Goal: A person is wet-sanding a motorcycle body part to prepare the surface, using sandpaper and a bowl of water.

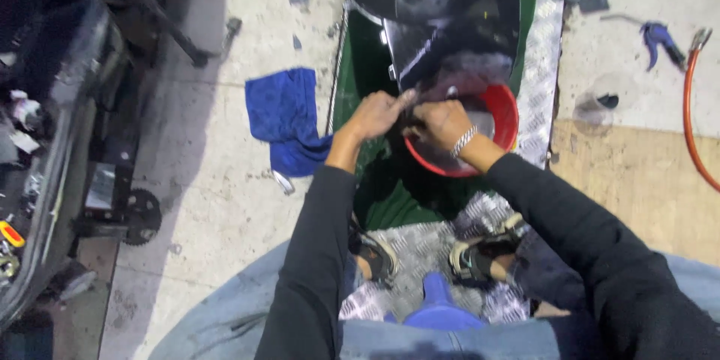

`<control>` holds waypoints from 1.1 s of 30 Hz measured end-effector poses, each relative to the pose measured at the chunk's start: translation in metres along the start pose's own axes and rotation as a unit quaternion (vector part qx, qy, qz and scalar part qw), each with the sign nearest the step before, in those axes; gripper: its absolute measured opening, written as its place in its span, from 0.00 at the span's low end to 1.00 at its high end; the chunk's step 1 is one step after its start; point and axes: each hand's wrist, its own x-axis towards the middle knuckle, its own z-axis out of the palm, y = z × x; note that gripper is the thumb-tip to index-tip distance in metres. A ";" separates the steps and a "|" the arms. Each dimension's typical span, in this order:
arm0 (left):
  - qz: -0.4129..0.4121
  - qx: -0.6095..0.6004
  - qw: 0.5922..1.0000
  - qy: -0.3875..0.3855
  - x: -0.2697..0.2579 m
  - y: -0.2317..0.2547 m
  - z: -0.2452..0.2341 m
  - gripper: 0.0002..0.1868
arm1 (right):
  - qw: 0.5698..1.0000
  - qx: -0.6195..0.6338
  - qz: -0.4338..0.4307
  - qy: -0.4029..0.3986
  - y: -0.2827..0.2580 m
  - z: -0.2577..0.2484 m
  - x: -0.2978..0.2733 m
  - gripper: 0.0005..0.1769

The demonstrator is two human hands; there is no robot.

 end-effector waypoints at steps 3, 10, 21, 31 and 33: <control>0.011 0.012 1.000 0.002 0.009 -0.009 0.003 0.39 | 0.997 0.064 -0.024 -0.034 0.001 0.004 0.000 0.10; 0.016 0.009 0.999 0.031 0.000 0.002 0.002 0.37 | 0.970 0.169 0.173 -0.032 -0.015 -0.007 -0.003 0.17; 0.004 -0.009 0.999 0.038 0.005 -0.015 0.014 0.38 | 0.988 0.059 0.136 -0.054 -0.011 0.024 0.000 0.19; -0.001 0.008 0.999 0.045 0.000 -0.012 0.014 0.39 | 0.986 0.051 0.145 -0.071 -0.014 0.032 0.005 0.20; 0.004 -0.004 0.999 0.053 0.002 -0.010 0.013 0.38 | 0.993 0.046 0.105 -0.039 -0.014 0.023 0.004 0.15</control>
